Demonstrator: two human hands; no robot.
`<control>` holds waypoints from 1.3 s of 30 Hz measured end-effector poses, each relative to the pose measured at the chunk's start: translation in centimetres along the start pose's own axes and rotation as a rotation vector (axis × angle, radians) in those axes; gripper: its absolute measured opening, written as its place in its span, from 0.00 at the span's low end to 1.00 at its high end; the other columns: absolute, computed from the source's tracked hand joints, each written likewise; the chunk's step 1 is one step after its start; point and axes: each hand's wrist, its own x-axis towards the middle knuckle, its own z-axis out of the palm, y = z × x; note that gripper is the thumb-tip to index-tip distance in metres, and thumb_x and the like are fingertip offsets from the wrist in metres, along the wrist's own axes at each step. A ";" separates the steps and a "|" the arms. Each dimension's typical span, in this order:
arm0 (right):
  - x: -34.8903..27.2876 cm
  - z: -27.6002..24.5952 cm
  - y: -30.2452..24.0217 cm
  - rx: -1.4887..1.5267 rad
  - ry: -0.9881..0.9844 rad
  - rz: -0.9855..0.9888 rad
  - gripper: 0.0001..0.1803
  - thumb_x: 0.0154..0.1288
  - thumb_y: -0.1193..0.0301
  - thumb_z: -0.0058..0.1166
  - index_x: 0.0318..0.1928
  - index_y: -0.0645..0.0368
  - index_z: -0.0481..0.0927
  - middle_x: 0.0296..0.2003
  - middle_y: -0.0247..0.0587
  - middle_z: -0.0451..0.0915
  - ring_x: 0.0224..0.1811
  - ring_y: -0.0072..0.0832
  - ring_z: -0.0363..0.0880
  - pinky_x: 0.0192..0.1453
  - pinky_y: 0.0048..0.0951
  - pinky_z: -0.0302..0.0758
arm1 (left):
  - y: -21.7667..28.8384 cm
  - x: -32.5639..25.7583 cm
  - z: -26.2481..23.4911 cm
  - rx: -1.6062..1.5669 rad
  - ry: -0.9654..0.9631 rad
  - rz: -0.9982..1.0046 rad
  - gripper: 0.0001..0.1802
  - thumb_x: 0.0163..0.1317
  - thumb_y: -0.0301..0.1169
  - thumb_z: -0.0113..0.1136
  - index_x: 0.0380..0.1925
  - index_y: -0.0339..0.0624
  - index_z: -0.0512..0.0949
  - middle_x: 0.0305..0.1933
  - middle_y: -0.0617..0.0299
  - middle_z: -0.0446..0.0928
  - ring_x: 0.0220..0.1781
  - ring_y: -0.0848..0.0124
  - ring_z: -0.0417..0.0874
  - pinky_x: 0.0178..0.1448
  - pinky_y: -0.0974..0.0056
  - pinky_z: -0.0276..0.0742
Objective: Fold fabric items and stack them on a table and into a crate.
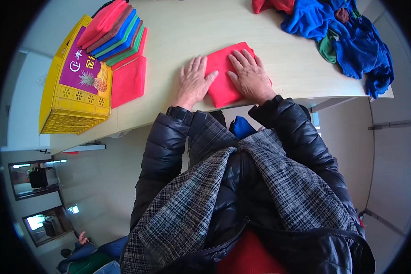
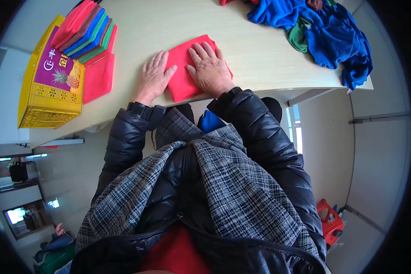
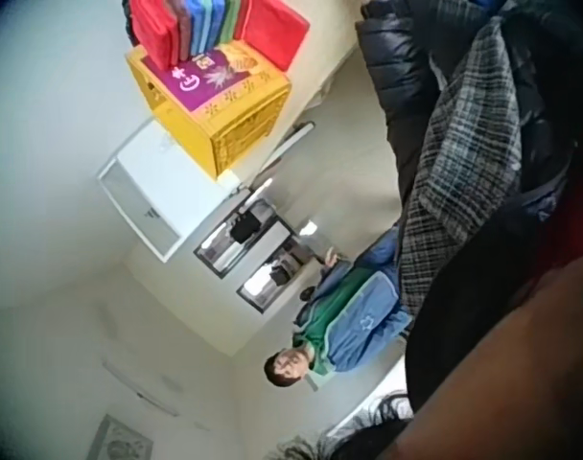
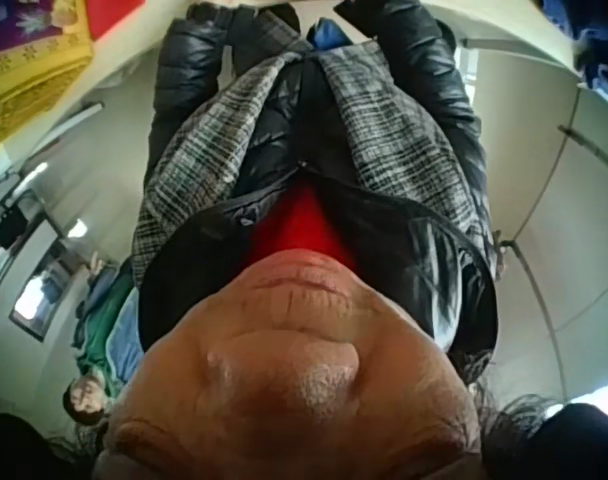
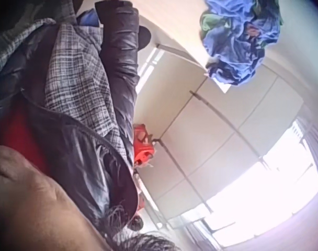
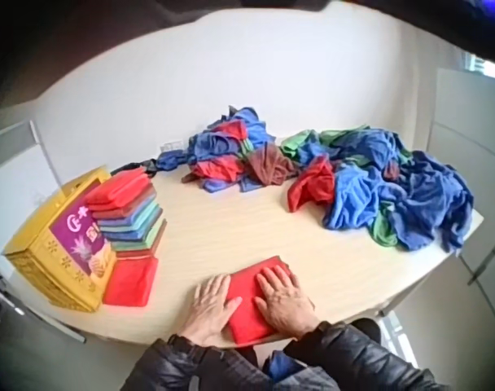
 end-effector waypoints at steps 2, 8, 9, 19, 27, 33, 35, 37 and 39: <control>-0.2 0.1 0.0 -0.014 0.002 0.009 0.32 0.77 0.52 0.45 0.73 0.56 0.68 0.74 0.46 0.66 0.79 0.43 0.58 0.81 0.52 0.51 | 0.6 -0.4 -0.5 0.009 -0.014 -0.035 0.41 0.77 0.61 0.38 0.77 0.42 0.58 0.82 0.51 0.56 0.84 0.54 0.52 0.83 0.41 0.45; -0.4 0.1 0.3 -0.020 0.018 0.015 0.31 0.78 0.52 0.44 0.73 0.54 0.68 0.74 0.45 0.65 0.79 0.43 0.57 0.82 0.52 0.51 | 5.1 -4.8 -0.3 -0.044 0.121 0.240 0.42 0.72 0.57 0.51 0.74 0.35 0.63 0.79 0.46 0.60 0.82 0.51 0.56 0.83 0.43 0.49; -0.4 0.1 0.4 -0.018 0.024 0.012 0.31 0.78 0.51 0.43 0.73 0.54 0.68 0.74 0.45 0.65 0.79 0.43 0.57 0.82 0.51 0.51 | 5.6 -5.3 -0.1 -0.058 0.131 0.312 0.42 0.72 0.55 0.54 0.73 0.34 0.63 0.78 0.45 0.61 0.82 0.51 0.57 0.83 0.45 0.50; 0.9 0.0 -0.8 0.048 0.028 -0.041 0.32 0.77 0.53 0.46 0.73 0.56 0.68 0.74 0.47 0.65 0.79 0.43 0.57 0.81 0.50 0.53 | 5.1 -8.1 -1.0 0.039 0.241 0.297 0.30 0.65 0.36 0.63 0.64 0.31 0.73 0.70 0.42 0.70 0.76 0.49 0.66 0.79 0.49 0.63; -0.6 1.3 0.5 -0.046 0.005 0.001 0.32 0.77 0.55 0.47 0.75 0.54 0.65 0.76 0.43 0.63 0.81 0.43 0.54 0.81 0.50 0.51 | 7.9 -8.0 -2.2 0.572 0.243 0.432 0.24 0.61 0.32 0.54 0.53 0.24 0.78 0.55 0.35 0.79 0.57 0.42 0.81 0.56 0.50 0.81; 0.2 1.8 0.2 -0.069 -0.062 0.007 0.34 0.78 0.53 0.44 0.77 0.55 0.60 0.77 0.43 0.61 0.82 0.40 0.51 0.82 0.46 0.50 | 8.8 -5.9 0.6 0.786 0.219 0.314 0.28 0.66 0.37 0.53 0.57 0.23 0.76 0.53 0.33 0.80 0.53 0.43 0.84 0.44 0.55 0.84; 0.2 1.5 0.2 -0.085 -0.074 0.022 0.34 0.79 0.53 0.42 0.78 0.55 0.60 0.77 0.44 0.60 0.82 0.40 0.51 0.82 0.46 0.50 | 9.0 -5.3 0.7 0.804 0.179 0.307 0.28 0.67 0.37 0.52 0.59 0.24 0.75 0.51 0.34 0.81 0.51 0.44 0.85 0.41 0.56 0.84; 0.3 1.5 0.3 -0.092 -0.081 0.031 0.34 0.79 0.52 0.42 0.78 0.55 0.60 0.77 0.45 0.60 0.82 0.40 0.51 0.82 0.46 0.50 | 9.0 -5.4 0.4 0.823 0.188 0.304 0.28 0.67 0.37 0.52 0.59 0.24 0.75 0.51 0.34 0.81 0.51 0.44 0.85 0.42 0.56 0.84; 0.3 1.5 0.3 -0.094 -0.085 0.038 0.34 0.79 0.52 0.42 0.78 0.54 0.59 0.77 0.45 0.60 0.82 0.41 0.51 0.82 0.46 0.50 | 9.2 -5.6 -0.1 0.858 0.199 0.307 0.28 0.68 0.37 0.52 0.60 0.24 0.74 0.50 0.34 0.82 0.51 0.44 0.86 0.42 0.55 0.84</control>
